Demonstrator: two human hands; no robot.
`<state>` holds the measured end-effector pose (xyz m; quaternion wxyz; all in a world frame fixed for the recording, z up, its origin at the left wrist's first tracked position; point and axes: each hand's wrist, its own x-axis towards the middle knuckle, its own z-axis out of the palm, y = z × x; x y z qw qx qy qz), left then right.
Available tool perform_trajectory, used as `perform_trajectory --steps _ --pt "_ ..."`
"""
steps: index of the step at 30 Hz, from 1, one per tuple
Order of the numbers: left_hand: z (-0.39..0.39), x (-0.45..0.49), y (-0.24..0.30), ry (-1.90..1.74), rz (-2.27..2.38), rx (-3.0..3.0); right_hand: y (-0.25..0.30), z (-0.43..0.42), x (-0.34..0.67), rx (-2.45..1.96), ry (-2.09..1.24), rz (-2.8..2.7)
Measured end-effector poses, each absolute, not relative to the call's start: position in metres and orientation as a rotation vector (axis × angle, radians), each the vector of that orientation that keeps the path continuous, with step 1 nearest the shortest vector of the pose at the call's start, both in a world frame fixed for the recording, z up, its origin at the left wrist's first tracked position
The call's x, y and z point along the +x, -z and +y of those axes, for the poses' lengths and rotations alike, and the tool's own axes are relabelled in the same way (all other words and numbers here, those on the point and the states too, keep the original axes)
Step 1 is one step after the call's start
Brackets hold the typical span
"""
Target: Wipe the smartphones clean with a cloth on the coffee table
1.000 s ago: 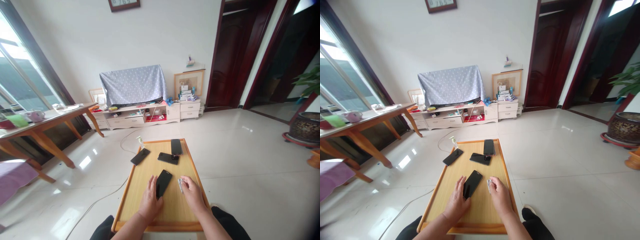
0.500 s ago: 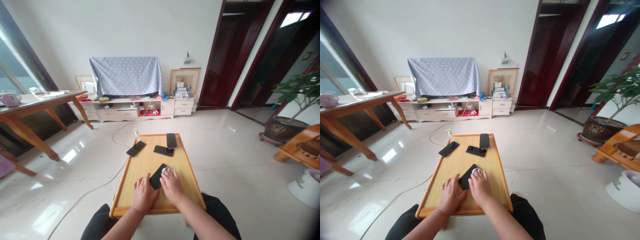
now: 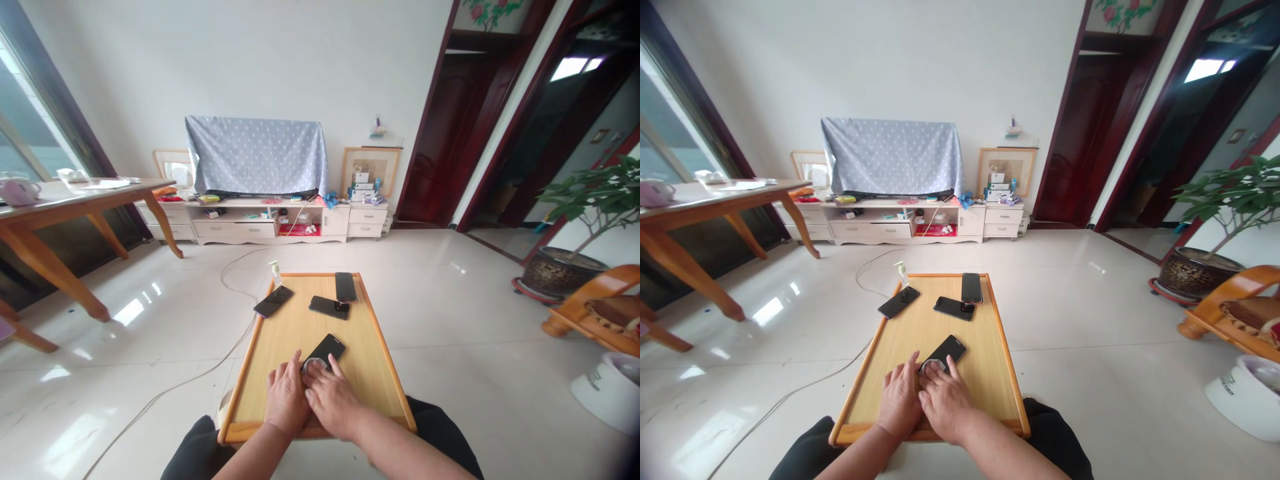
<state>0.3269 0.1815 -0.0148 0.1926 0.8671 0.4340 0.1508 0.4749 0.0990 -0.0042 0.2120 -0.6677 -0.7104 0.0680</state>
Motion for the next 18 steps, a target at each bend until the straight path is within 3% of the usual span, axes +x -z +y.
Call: perform_trajectory --steps 5,11,18 --pt "0.182 0.326 0.016 -0.492 1.225 2.434 0.002 0.120 0.489 -2.181 -0.153 -1.703" --pt "0.182 0.325 0.014 -0.447 1.236 2.439 0.008 0.126 0.475 -1.898 -0.189 -1.964" --pt "0.181 0.325 0.015 -0.481 1.242 2.467 0.013 0.120 0.495 -2.230 -0.123 -1.645"
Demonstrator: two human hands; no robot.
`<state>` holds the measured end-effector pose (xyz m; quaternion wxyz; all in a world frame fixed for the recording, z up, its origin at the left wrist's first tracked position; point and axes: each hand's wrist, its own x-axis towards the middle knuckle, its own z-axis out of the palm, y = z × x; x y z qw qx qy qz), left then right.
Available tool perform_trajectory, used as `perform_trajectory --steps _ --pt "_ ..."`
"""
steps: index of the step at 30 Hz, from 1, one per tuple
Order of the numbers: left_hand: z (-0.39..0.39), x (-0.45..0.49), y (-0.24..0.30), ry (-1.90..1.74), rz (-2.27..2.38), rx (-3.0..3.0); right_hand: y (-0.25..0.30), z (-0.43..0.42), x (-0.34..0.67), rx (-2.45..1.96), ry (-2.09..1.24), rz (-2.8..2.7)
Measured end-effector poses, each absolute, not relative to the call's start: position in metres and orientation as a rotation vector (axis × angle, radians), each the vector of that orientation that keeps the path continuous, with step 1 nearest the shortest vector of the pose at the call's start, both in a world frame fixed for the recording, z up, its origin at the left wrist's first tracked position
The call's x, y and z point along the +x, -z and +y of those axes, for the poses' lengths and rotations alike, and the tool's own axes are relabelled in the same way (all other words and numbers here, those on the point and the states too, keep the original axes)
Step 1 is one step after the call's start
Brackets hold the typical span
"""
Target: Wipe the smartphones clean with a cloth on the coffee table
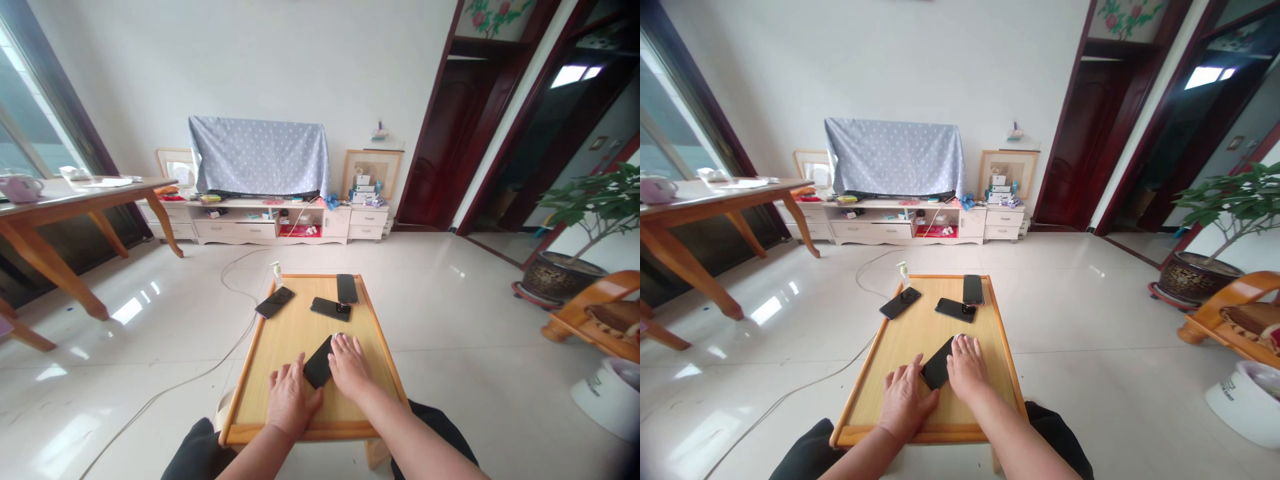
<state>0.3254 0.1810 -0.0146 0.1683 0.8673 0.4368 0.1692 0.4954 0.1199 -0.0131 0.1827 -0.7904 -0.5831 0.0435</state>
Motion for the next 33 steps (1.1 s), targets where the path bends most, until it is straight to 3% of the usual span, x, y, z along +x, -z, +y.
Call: perform_trajectory --steps 5,10,15,26,33 --pt "0.183 0.323 0.015 -0.493 1.212 2.495 0.022 0.094 0.483 -1.949 -0.145 -1.912" --pt "0.182 0.323 0.008 -0.414 1.185 2.539 0.028 0.091 0.494 -2.175 -0.042 -1.669" --pt "0.179 0.324 0.005 -0.393 1.166 2.561 0.044 0.084 0.482 -1.973 -0.027 -1.752" --pt "0.171 0.323 0.002 -0.602 1.036 2.727 0.026 0.081 0.502 -1.885 -0.149 -1.073" --pt "0.176 0.316 0.013 -0.738 0.997 2.641 0.009 0.083 0.455 -1.681 0.016 -1.366"
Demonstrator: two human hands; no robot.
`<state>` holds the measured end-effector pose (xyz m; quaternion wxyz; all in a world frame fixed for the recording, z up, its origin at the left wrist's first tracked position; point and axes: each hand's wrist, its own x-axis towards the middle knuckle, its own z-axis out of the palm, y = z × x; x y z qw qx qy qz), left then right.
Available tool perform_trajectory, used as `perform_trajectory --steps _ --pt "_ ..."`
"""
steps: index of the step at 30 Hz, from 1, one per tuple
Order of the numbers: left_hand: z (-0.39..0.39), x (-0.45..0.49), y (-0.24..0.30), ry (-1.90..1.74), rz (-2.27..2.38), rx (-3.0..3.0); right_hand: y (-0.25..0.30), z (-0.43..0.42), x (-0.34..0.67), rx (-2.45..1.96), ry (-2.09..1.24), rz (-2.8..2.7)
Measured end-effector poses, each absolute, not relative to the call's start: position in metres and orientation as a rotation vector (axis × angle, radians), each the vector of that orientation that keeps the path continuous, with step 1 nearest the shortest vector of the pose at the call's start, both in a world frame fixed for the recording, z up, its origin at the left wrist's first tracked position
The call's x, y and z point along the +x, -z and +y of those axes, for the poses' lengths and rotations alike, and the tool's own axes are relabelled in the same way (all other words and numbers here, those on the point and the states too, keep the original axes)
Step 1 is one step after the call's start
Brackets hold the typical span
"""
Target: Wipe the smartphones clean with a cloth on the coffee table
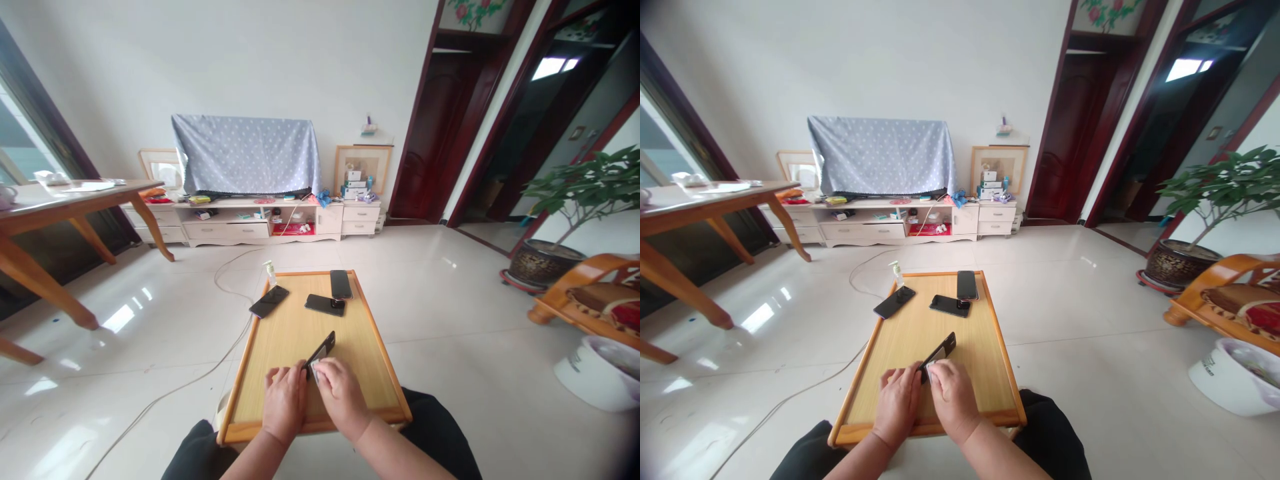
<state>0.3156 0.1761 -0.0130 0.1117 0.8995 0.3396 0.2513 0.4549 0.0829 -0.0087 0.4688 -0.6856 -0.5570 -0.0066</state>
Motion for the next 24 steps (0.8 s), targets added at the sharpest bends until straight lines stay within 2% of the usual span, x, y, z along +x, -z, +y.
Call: perform_trajectory --steps 5,12,19,24 --pt "0.190 0.315 0.026 -0.662 1.173 2.411 0.020 0.099 0.438 -1.714 0.042 -1.456" --pt "0.183 0.322 0.009 -0.516 1.350 2.480 0.037 0.116 0.458 -1.847 -0.033 -1.429" --pt "0.181 0.323 0.014 -0.574 1.145 2.539 0.024 0.108 0.457 -1.952 -0.017 -1.477" --pt "0.182 0.322 0.019 -0.631 1.053 2.579 0.013 0.102 0.449 -2.008 -0.158 -1.671"
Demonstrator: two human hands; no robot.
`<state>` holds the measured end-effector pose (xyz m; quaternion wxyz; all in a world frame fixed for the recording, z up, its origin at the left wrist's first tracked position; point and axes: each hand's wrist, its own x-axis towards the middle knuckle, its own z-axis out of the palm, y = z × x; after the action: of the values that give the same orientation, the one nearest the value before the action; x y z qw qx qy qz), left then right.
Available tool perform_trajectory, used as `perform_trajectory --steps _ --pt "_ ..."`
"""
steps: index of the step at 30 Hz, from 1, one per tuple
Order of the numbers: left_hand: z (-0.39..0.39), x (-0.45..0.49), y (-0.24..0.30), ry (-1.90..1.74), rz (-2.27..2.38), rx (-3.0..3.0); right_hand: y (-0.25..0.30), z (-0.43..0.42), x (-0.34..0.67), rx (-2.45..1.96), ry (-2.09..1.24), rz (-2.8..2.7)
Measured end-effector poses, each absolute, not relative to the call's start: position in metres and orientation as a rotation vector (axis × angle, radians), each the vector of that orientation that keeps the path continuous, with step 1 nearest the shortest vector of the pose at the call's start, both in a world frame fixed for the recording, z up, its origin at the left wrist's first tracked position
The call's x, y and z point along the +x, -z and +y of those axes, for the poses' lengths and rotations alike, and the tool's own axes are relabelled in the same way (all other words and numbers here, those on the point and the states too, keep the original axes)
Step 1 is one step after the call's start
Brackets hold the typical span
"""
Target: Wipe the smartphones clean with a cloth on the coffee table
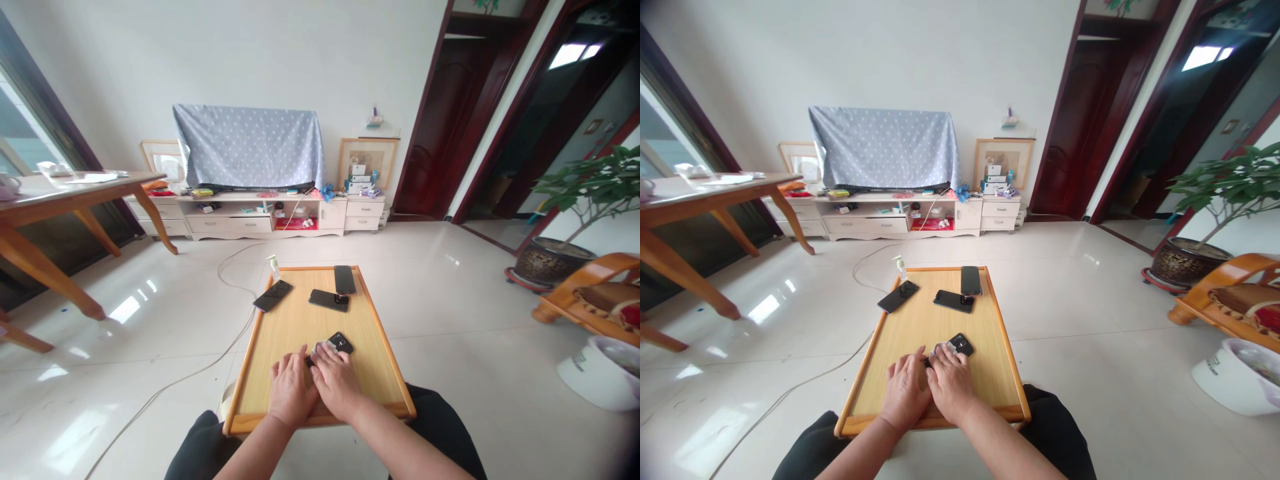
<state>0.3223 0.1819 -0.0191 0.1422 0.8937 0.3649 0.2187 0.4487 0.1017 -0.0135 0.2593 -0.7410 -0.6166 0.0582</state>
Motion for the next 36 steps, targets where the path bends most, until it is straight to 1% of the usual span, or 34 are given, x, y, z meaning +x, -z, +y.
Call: perform_trajectory --steps 6,8,12,18,23,25,29,34,36 --pt "0.181 0.324 0.018 -0.608 1.001 2.595 0.003 0.101 0.465 -2.033 -0.303 -1.799" --pt "0.180 0.324 0.015 -0.595 1.026 2.579 0.000 0.103 0.480 -2.097 -0.295 -1.787" --pt "0.178 0.325 0.009 -0.564 1.067 2.561 0.001 0.104 0.497 -2.299 -0.201 -1.595" --pt "0.180 0.324 0.011 -0.515 1.084 2.587 0.010 0.093 0.470 -1.944 -0.173 -1.840" --pt "0.177 0.324 0.005 -0.481 1.122 2.587 0.011 0.100 0.480 -2.201 -0.121 -1.545" --pt "0.177 0.323 0.004 -0.468 1.127 2.592 0.011 0.102 0.478 -2.185 -0.114 -1.567" --pt "0.178 0.320 0.003 -0.461 1.116 2.603 0.015 0.100 0.469 -1.975 -0.143 -1.800" --pt "0.176 0.321 -0.002 -0.466 1.156 2.601 0.016 0.098 0.481 -2.225 -0.084 -1.540" --pt "0.176 0.321 -0.003 -0.454 1.158 2.596 0.017 0.095 0.480 -2.195 -0.088 -1.576"
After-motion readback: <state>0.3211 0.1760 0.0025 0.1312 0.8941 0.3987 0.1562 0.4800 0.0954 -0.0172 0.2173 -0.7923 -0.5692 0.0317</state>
